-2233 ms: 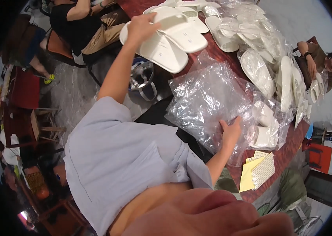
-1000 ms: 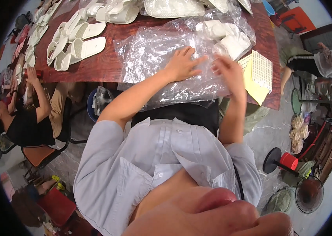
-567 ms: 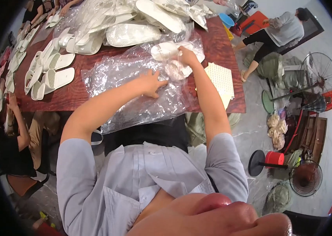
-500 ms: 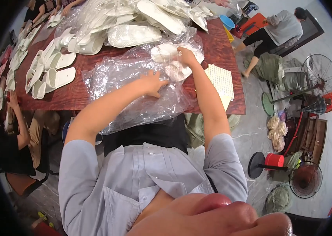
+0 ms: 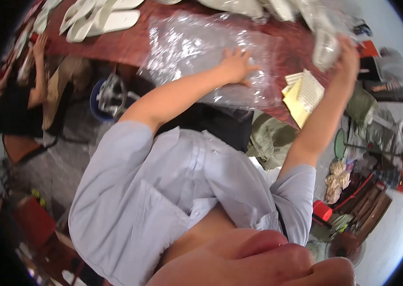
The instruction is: Packaging pairs of white slippers into clear plastic bags at a manufacturing table.
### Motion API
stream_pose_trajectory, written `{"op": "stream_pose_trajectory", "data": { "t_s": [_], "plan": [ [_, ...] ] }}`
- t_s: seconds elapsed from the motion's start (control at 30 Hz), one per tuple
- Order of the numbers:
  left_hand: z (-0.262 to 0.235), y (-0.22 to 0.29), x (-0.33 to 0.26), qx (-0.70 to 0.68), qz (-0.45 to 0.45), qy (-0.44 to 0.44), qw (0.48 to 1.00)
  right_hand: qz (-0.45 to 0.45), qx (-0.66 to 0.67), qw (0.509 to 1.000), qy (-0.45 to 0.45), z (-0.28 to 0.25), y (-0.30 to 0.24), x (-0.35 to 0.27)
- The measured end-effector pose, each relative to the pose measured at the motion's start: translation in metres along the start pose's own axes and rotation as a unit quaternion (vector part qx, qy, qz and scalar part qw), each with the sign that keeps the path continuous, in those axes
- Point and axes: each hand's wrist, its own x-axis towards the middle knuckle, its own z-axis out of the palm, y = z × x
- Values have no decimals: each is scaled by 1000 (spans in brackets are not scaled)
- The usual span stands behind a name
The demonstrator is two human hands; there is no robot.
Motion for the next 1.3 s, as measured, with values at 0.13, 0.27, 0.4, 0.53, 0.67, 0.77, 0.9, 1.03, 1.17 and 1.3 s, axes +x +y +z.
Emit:
{"op": "stream_pose_trajectory", "data": {
  "t_s": [0.13,0.27,0.4,0.53,0.67,0.77,0.9,1.03,1.17,1.3],
  "plan": [
    [-4,0,2,3,-19,-11,1000,-88,-11,996,-16,39,-76,-96],
    [32,-16,8,-6,43,109,993,-115,6,993,-35,102,-76,-188],
    [-1,-5,-18,-37,83,139,986,-84,-60,994,-38,163,-6,-229],
    [-16,6,-22,-107,104,71,986,-109,-271,956,-30,206,49,-202],
    [-22,9,-23,-179,122,-1,976,-116,-319,935,-105,222,64,-171],
    [-24,13,-25,-233,129,-51,962,-12,-231,947,-222,227,67,-155],
    [-24,23,-27,-304,139,-118,935,19,-234,923,-306,223,75,-142],
    [-6,55,-42,-124,356,-23,926,31,-360,861,-358,230,64,-151],
    [-75,65,-87,-161,420,-175,876,96,-314,867,-374,203,67,-172],
    [-130,17,-120,-331,365,37,870,39,-180,939,-289,166,85,-182]
  ]
}}
